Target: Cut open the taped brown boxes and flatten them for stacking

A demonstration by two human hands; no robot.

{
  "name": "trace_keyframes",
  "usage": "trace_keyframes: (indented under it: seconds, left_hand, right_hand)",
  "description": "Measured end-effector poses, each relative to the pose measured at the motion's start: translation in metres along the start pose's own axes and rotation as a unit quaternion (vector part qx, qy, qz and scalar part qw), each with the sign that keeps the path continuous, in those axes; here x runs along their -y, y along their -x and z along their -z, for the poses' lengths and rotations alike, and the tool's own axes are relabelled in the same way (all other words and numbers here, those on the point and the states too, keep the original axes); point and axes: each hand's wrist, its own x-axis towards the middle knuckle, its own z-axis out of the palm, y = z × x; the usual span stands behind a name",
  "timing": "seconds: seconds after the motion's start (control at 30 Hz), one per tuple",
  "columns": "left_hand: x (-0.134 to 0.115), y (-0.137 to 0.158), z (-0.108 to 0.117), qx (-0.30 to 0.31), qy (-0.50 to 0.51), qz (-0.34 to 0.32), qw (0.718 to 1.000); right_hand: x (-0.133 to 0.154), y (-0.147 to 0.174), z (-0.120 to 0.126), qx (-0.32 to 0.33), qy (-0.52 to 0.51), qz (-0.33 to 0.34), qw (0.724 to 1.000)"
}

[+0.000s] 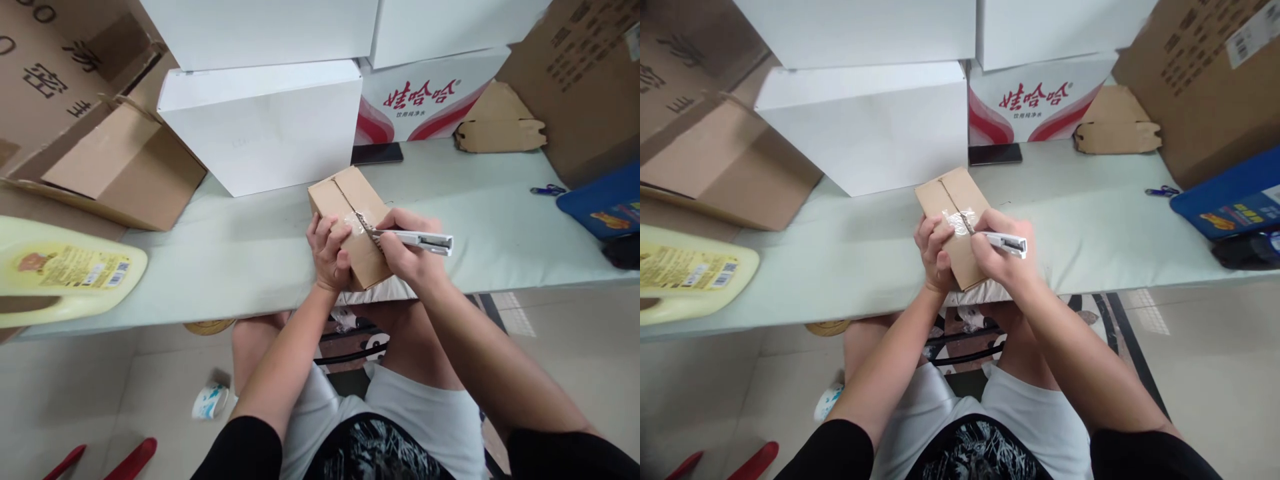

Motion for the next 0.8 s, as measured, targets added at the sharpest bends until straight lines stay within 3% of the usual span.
trace_keyframes:
  seconds: [0.27,0.4,0.47,0.6,0.73,0.8]
  left_hand:
    - [0.001,0.002,0.000,0.006,0.003,0.007,1.000]
    - [0.003,-0.001,0.004,0.018,-0.015,-0.006,1.000]
    - [0.002,-0.002,0.008,0.033,-0.025,-0.012,0.999]
    - [-0.002,-0.005,0.017,0.072,-0.049,-0.009,0.996]
    - [-0.010,-0.024,0.030,0.098,-0.098,-0.006,0.990]
    - [-0.015,-0.043,0.035,0.144,-0.100,-0.015,0.984]
  right_hand:
    - [-0.010,0.013,-0.001,-0.096,-0.085,0.031,0.991]
    - [-0.014,0.009,-0.009,-0.160,-0.051,-0.024,0.985]
    - [-0.017,0.005,-0.014,-0.188,-0.021,-0.012,0.982]
    - [-0.021,0.001,-0.020,-0.196,0.020,0.078,0.977]
    - [-0.023,0.001,-0.021,-0.193,0.036,0.092,0.976]
    - [-0.023,0.002,-0.020,-0.191,0.036,0.093,0.977]
